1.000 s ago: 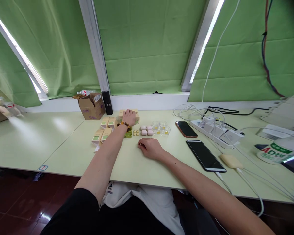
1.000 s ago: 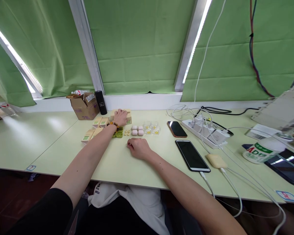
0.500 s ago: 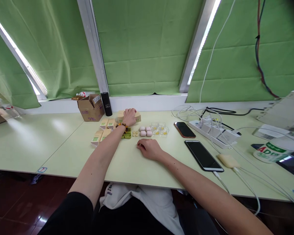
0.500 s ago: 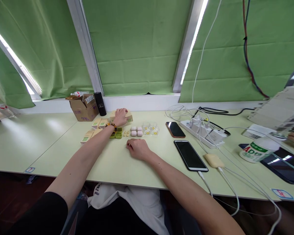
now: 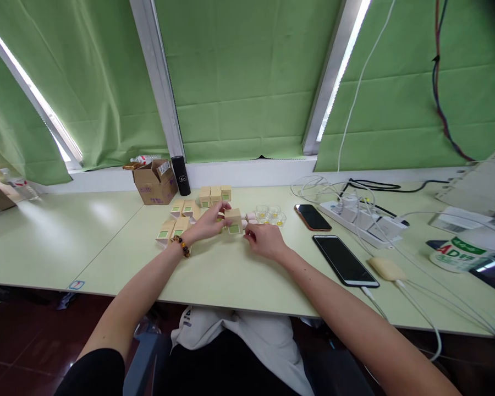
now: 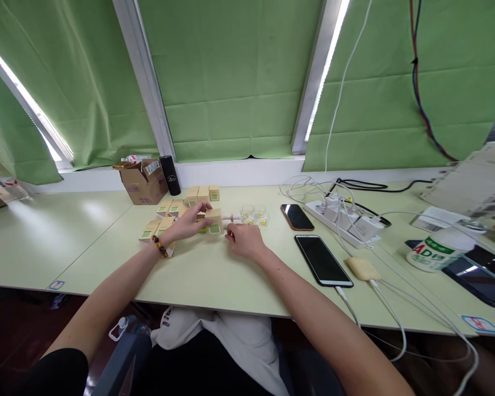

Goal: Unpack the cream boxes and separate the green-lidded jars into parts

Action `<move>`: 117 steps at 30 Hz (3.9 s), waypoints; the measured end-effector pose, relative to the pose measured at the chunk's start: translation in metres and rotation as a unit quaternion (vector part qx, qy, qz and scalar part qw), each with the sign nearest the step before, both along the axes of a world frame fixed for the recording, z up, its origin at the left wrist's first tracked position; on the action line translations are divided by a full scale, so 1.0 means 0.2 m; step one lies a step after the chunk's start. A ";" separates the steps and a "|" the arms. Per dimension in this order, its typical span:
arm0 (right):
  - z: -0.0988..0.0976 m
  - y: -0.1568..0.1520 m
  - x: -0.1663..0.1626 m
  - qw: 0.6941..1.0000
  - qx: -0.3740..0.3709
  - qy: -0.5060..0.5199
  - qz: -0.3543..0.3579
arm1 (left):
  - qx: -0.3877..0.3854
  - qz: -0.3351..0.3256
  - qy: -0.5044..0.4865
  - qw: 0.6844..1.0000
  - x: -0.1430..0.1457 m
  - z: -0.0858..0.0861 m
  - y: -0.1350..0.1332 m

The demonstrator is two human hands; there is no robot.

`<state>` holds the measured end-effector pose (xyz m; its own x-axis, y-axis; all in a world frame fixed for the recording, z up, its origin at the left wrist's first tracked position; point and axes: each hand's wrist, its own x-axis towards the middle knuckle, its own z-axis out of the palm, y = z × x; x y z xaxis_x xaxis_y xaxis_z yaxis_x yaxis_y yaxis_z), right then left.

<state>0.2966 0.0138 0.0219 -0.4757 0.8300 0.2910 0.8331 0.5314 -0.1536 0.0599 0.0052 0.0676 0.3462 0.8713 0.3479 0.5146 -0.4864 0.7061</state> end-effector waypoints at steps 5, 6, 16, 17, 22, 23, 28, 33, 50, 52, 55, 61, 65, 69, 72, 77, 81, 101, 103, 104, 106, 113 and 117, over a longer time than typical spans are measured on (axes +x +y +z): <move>0.00 0.01 0.00 0.998 -0.022 -0.054 -0.003 | 0.018 -0.016 0.043 0.999 -0.01 -0.14 -0.13; 0.00 0.00 0.00 0.997 -0.029 -0.064 0.005 | 0.017 -0.020 0.046 0.999 -0.01 -0.16 -0.14; 0.01 0.01 0.04 0.993 -0.064 -0.065 0.079 | 0.016 -0.023 -0.017 0.999 -0.06 -0.16 -0.17; 0.01 0.00 0.04 0.993 -0.063 -0.063 0.082 | 0.017 -0.017 -0.017 1.000 -0.06 -0.17 -0.17; 0.01 0.00 0.03 0.992 -0.064 -0.072 0.078 | 0.033 -0.018 -0.016 0.999 -0.06 -0.19 -0.15; 0.01 0.00 0.02 0.992 -0.064 -0.072 0.076 | 0.040 -0.016 -0.018 0.999 -0.06 -0.20 -0.15; 0.00 0.01 0.02 0.994 -0.052 -0.077 0.065 | 0.081 -0.007 -0.022 0.996 -0.07 -0.23 -0.12; -0.02 0.02 0.01 0.995 -0.037 -0.085 0.042 | 0.083 -0.015 -0.036 0.996 -0.07 -0.25 -0.11; 0.01 -0.02 0.03 0.979 -0.109 0.101 0.143 | 0.065 -0.014 0.028 0.997 -0.05 -0.22 -0.15; -0.01 -0.01 0.03 0.971 -0.110 0.145 0.154 | 0.060 -0.013 0.030 0.998 -0.05 -0.23 -0.15; -0.04 0.00 0.02 0.956 -0.120 0.201 0.178 | 0.054 -0.012 0.032 0.998 -0.04 -0.23 -0.15; -0.07 0.03 0.00 0.927 -0.152 0.282 0.197 | 0.034 -0.008 0.035 0.999 -0.04 -0.24 -0.15; -0.06 0.03 -0.01 0.910 -0.138 0.339 0.194 | 0.050 -0.007 0.036 0.998 -0.03 -0.23 -0.16; -0.06 0.00 -0.03 0.898 -0.077 0.380 0.209 | 0.112 -0.001 0.040 0.993 -0.01 -0.24 -0.16; -0.05 -0.03 -0.04 0.891 -0.012 0.391 0.232 | 0.189 0.025 0.050 0.980 0.01 -0.25 -0.17; -0.02 -0.08 -0.04 0.871 0.072 0.408 0.265 | 0.347 0.065 0.087 0.932 0.01 -0.25 -0.17; -0.01 -0.12 -0.04 0.862 0.080 0.415 0.279 | 0.404 0.121 0.137 0.896 -0.01 -0.26 -0.18; -0.07 -0.15 -0.10 0.898 0.153 0.323 0.258 | 0.414 0.128 0.241 0.869 0.02 -0.31 -0.20; -0.08 -0.14 -0.11 0.898 0.157 0.321 0.256 | 0.437 0.125 0.251 0.855 0.03 -0.30 -0.20; -0.09 -0.14 -0.11 0.899 0.155 0.322 0.253 | 0.441 0.124 0.253 0.852 0.03 -0.30 -0.20; -0.10 -0.13 -0.11 0.900 0.145 0.330 0.243 | 0.436 0.123 0.253 0.855 0.05 -0.29 -0.20; -0.09 -0.13 -0.11 0.916 0.105 0.335 0.196 | 0.399 0.112 0.235 0.879 0.09 -0.26 -0.23; -0.06 -0.13 -0.09 0.915 0.094 0.349 0.180 | 0.366 0.107 0.201 0.902 0.10 -0.27 -0.23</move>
